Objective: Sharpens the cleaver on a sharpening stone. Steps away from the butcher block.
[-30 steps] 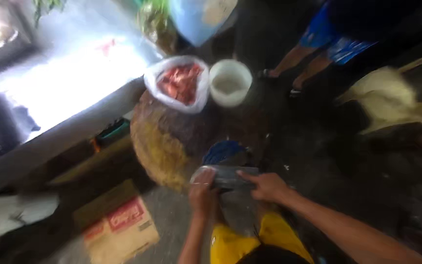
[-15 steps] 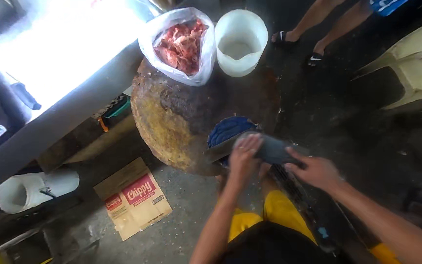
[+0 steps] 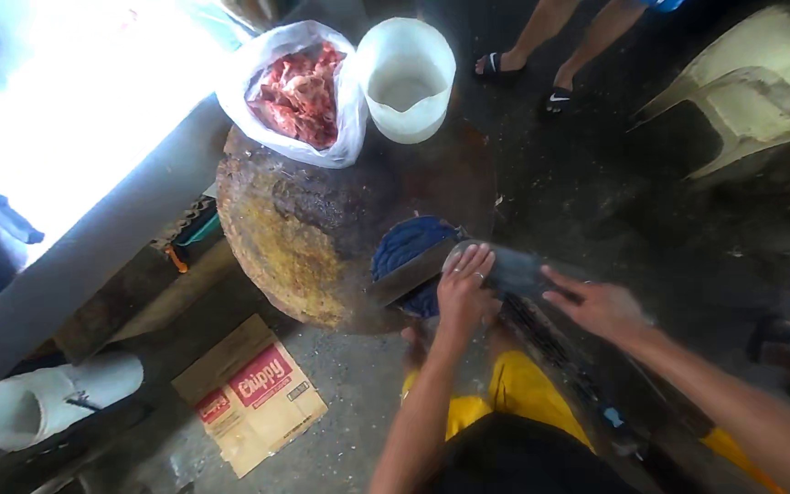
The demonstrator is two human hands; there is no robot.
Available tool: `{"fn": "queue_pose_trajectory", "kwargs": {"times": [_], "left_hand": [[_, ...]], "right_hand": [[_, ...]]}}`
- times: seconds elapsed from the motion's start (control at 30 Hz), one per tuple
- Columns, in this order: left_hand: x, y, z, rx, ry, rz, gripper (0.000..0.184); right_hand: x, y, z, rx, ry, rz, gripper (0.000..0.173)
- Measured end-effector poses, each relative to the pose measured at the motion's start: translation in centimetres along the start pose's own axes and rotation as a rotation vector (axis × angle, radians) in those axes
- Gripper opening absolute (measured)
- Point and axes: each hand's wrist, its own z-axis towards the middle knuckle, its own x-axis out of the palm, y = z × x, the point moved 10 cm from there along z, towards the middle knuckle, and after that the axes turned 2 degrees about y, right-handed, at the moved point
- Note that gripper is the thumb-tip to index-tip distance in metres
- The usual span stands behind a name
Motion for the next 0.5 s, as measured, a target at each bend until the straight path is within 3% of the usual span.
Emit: {"fn": "queue_pose_trajectory", "kwargs": {"times": [0.07,0.17,0.23,0.3,0.43,0.5], "left_hand": [[-3.4,4.6,-2.3,-0.079,0.012,0.087,0.056],[-14.1,14.2,-11.1,-0.281,-0.012,0.295,0.056],[-18.3,16.2,-14.2,-0.342,-0.044,0.336,0.056],[-17.1,14.3,-12.6,-0.327,-0.054,0.322,0.055],[-5.0,3.7,-4.0,-0.115,-0.043,0.152,0.054],[-0.3,-0.2,-0.2,-0.009,-0.017,0.036,0.055]], "right_hand": [[2.0,5.7,2.3,-0.055,0.149,0.028,0.056],[9.2,20.1,4.8,-0.251,0.395,0.125,0.051],[11.4,25.4,4.7,-0.35,0.468,0.158,0.05],[10.1,23.1,4.4,-0.333,0.414,0.187,0.05],[2.8,5.8,1.1,-0.09,0.116,0.081,0.05],[-0.2,-0.3,0.1,-0.01,0.017,0.051,0.053]]}}
